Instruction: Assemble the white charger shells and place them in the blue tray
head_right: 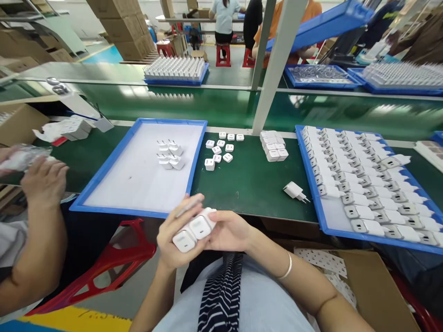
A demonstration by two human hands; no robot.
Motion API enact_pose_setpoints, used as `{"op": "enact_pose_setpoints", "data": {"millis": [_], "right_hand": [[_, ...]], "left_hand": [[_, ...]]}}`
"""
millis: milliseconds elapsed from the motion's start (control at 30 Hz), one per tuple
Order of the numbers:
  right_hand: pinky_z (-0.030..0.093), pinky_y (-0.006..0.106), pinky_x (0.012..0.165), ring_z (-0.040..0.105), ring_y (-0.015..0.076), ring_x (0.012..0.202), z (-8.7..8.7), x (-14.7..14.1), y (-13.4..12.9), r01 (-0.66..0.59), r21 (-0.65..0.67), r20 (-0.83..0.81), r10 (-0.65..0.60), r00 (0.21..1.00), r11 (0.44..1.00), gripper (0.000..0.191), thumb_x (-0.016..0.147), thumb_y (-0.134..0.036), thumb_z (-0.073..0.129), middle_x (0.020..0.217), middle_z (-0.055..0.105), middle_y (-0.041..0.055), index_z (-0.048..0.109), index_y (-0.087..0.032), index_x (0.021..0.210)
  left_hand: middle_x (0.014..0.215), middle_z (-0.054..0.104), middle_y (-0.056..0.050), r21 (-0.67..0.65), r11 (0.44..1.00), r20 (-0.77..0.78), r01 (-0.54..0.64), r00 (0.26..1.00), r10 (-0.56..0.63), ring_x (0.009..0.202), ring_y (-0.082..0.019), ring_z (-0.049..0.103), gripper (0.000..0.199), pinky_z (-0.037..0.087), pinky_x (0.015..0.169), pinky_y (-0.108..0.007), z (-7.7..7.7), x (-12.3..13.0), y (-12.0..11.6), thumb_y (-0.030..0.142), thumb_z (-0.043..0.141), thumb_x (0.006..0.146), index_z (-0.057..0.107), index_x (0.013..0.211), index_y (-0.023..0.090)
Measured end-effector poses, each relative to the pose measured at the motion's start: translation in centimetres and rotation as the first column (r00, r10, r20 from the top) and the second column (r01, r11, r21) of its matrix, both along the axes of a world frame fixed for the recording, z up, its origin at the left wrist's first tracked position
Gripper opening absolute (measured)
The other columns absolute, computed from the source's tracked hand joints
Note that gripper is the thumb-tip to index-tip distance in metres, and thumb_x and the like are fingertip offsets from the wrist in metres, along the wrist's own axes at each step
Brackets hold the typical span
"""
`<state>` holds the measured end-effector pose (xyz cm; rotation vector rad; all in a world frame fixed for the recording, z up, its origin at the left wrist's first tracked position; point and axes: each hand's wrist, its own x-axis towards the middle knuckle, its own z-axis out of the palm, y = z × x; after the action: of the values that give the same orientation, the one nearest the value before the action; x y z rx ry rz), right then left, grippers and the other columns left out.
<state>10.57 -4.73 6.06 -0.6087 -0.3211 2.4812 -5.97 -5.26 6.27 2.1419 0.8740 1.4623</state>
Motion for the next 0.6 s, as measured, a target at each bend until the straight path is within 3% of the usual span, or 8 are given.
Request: {"op": "enact_pose_setpoints", "data": {"millis": [67,100,167,233,300,367,500,600], "right_hand": [[0.047,0.036,0.090,0.062,0.0200,0.093,0.5,-1.6,1.7,0.068,0.190,0.117,-0.091,0.989,0.979,0.061,0.064,-0.032,0.078,0.102,0.065,0.0039,0.054,-0.022,0.119],[0.047,0.037,0.090,0.061,0.0203,0.094,0.6,-2.5,2.6,0.104,0.346,0.204,-0.183,0.962,0.932,0.071,0.062,-0.030,0.080,0.106,0.062,0.0039,0.048,-0.024,0.125],[0.044,0.038,0.095,0.058,0.0223,0.103,0.7,-4.2,4.3,0.076,0.697,0.354,-0.434,0.829,0.713,0.086,0.059,-0.030,0.084,0.116,0.057,0.0062,0.039,-0.025,0.133],[0.037,0.042,0.102,0.053,0.0260,0.115,0.4,-5.8,5.6,-0.146,0.900,0.397,-0.631,0.667,0.411,0.090,0.063,-0.033,0.083,0.129,0.051,0.0104,0.034,-0.023,0.138],[0.028,0.048,0.106,0.047,0.0298,0.124,-0.2,-7.1,6.5,-0.420,0.888,0.419,-0.706,0.571,0.188,0.085,0.070,-0.035,0.078,0.136,0.049,0.0143,0.033,-0.021,0.141],[0.027,0.051,0.105,0.046,0.0329,0.124,-0.8,-7.9,6.9,-0.617,0.784,0.470,-0.712,0.521,0.066,0.085,0.074,-0.038,0.075,0.133,0.051,0.0180,0.032,-0.017,0.144],[0.032,0.055,0.099,0.050,0.0359,0.117,-1.1,-8.3,7.7,-0.766,0.642,0.526,-0.706,0.474,-0.036,0.097,0.077,-0.060,0.067,0.124,0.054,0.0214,0.024,-0.015,0.152],[0.032,0.056,0.102,0.042,0.0378,0.129,0.2,-6.6,7.6,-0.782,0.614,0.512,-0.698,0.500,-0.110,0.099,0.081,-0.067,0.061,0.135,0.048,0.0236,0.014,-0.022,0.156]], "left_hand": [[0.138,0.059,-0.014,-0.020,0.981,-0.013,-0.191,0.982,0.191,0.127,-0.032,0.057,0.076,0.039,0.115,-0.057,-0.8,-2.5,0.2,0.018,0.082,0.065,0.056,0.136,0.020],[0.138,0.060,-0.013,-0.036,0.955,0.005,-0.296,0.955,0.296,0.129,-0.033,0.056,0.075,0.040,0.115,-0.057,-1.2,-3.8,0.2,0.019,0.083,0.065,0.057,0.135,0.021],[0.137,0.060,-0.012,-0.083,0.885,0.075,-0.458,0.883,0.464,0.130,-0.034,0.054,0.071,0.043,0.113,-0.055,-2.2,-6.1,0.0,0.019,0.084,0.067,0.059,0.133,0.022],[0.136,0.060,-0.012,-0.144,0.837,0.133,-0.528,0.828,0.545,0.130,-0.033,0.055,0.066,0.046,0.111,-0.052,-3.0,-7.8,-0.5,0.018,0.082,0.070,0.060,0.132,0.020],[0.137,0.060,-0.012,-0.208,0.815,0.171,-0.541,0.800,0.575,0.130,-0.033,0.055,0.063,0.047,0.111,-0.050,-3.4,-8.5,-1.0,0.017,0.081,0.071,0.062,0.130,0.020],[0.135,0.061,-0.012,-0.251,0.803,0.204,-0.541,0.781,0.590,0.129,-0.033,0.056,0.061,0.047,0.112,-0.051,-3.6,-8.5,-1.3,0.016,0.082,0.070,0.064,0.128,0.019],[0.129,0.066,-0.012,-0.278,0.784,0.255,-0.555,0.744,0.617,0.125,-0.039,0.058,0.064,0.044,0.112,-0.059,-3.9,-7.9,-0.6,0.016,0.087,0.062,0.067,0.124,0.015],[0.133,0.063,-0.014,-0.260,0.805,0.241,-0.534,0.771,0.590,0.127,-0.042,0.056,0.068,0.039,0.115,-0.063,-4.4,-7.4,0.6,0.019,0.086,0.064,0.064,0.128,0.013]]}}
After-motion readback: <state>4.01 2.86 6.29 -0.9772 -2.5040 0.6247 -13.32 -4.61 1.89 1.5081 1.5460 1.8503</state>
